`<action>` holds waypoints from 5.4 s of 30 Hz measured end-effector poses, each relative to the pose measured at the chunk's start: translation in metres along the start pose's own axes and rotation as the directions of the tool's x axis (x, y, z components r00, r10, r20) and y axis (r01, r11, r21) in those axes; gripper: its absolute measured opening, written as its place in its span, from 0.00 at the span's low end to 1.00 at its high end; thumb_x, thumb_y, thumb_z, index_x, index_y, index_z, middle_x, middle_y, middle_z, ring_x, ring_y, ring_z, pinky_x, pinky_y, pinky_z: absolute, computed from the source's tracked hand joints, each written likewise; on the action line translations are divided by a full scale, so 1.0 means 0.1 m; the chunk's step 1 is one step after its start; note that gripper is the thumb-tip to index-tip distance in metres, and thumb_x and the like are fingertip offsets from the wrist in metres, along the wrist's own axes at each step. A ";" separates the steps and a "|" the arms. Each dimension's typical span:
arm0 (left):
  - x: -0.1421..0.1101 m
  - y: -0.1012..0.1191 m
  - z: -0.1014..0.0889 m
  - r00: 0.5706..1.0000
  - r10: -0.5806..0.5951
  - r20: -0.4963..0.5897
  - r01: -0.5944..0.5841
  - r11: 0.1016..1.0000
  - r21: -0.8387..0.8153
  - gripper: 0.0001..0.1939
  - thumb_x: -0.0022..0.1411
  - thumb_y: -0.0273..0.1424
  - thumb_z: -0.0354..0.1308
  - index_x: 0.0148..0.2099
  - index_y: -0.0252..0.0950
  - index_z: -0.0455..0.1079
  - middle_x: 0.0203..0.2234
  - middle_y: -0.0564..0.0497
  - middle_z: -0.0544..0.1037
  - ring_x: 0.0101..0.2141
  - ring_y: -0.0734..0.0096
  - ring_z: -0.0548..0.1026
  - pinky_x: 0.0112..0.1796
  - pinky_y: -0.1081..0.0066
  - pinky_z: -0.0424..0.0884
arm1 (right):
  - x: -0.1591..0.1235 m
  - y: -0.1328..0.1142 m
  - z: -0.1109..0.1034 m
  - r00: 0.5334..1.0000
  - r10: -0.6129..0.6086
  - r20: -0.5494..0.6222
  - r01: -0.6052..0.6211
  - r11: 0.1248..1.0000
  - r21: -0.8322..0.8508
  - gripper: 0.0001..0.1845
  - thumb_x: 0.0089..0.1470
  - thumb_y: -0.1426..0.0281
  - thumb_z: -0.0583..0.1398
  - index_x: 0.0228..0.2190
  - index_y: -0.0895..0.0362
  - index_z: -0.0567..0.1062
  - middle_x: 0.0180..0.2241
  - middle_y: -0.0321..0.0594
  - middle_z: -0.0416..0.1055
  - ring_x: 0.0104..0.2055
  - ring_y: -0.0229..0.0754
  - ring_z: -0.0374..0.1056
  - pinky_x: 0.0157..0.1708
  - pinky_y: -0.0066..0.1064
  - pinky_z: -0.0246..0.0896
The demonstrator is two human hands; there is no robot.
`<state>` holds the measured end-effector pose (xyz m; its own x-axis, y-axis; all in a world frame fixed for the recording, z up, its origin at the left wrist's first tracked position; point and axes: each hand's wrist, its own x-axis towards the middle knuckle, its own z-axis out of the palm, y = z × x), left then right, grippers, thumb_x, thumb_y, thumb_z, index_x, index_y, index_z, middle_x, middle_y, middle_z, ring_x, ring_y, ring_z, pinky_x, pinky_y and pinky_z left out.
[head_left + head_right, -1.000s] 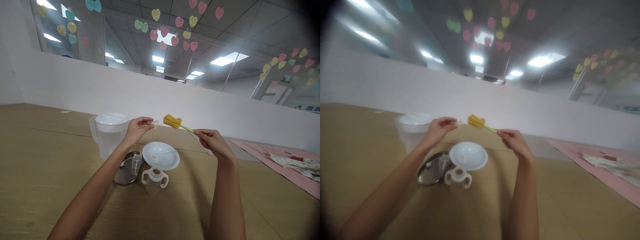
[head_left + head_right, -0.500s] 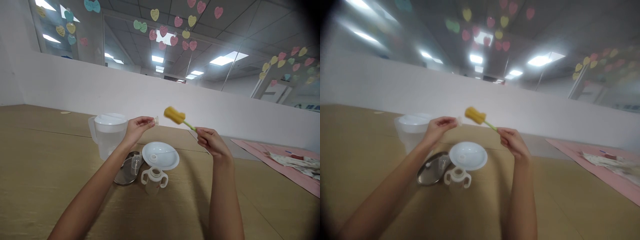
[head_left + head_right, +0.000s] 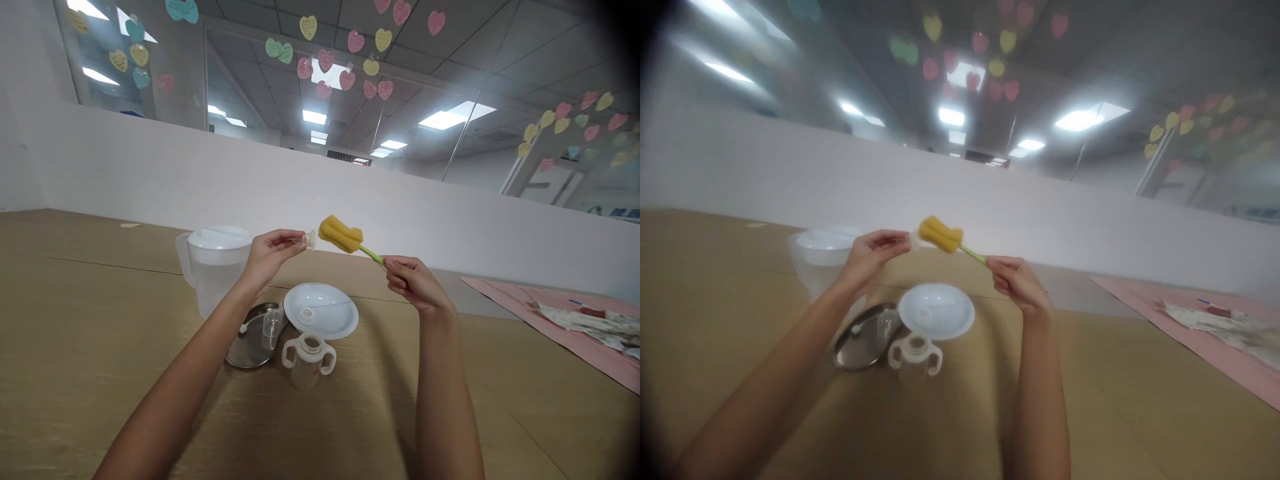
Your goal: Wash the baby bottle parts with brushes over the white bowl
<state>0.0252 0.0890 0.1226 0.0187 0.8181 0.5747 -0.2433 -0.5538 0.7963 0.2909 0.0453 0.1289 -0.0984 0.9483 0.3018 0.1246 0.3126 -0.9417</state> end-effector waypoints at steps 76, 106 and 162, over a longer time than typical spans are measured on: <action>-0.10 0.11 -0.10 0.920 -0.013 0.393 -0.328 0.526 0.785 0.11 0.45 0.26 0.53 0.34 0.38 0.71 0.28 0.51 0.71 0.31 0.67 0.69 0.35 0.69 0.66 | -0.05 -0.08 0.05 0.992 0.064 -0.105 -0.108 0.858 -0.502 0.24 0.40 0.53 0.60 0.33 0.59 0.77 0.18 0.34 0.56 0.20 0.31 0.46 0.17 0.25 0.39; -0.12 -0.55 -0.20 0.592 -0.799 0.104 -0.171 0.002 0.985 0.10 0.31 0.26 0.63 0.09 0.33 0.63 0.09 0.46 0.70 0.17 0.63 0.70 0.26 0.65 0.67 | 0.10 0.10 0.15 0.950 0.301 0.089 -0.122 0.617 -0.778 0.13 0.43 0.64 0.57 0.28 0.58 0.78 0.16 0.35 0.60 0.18 0.31 0.52 0.15 0.24 0.44; -0.10 -0.23 0.06 0.892 -0.108 0.439 0.092 0.994 0.059 0.24 0.45 0.29 0.63 0.47 0.35 0.64 0.40 0.46 0.74 0.40 0.65 0.72 0.44 0.64 0.68 | -0.12 -0.01 -0.21 0.996 0.092 -0.014 -0.091 0.921 -0.380 0.25 0.41 0.56 0.62 0.35 0.63 0.76 0.14 0.28 0.46 0.18 0.28 0.40 0.17 0.26 0.35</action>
<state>0.0364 0.0923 0.0999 0.4687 0.7217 0.5094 -0.1831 -0.4848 0.8553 0.3125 0.0345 0.1291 -0.0729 0.9737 0.2157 0.4988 0.2228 -0.8376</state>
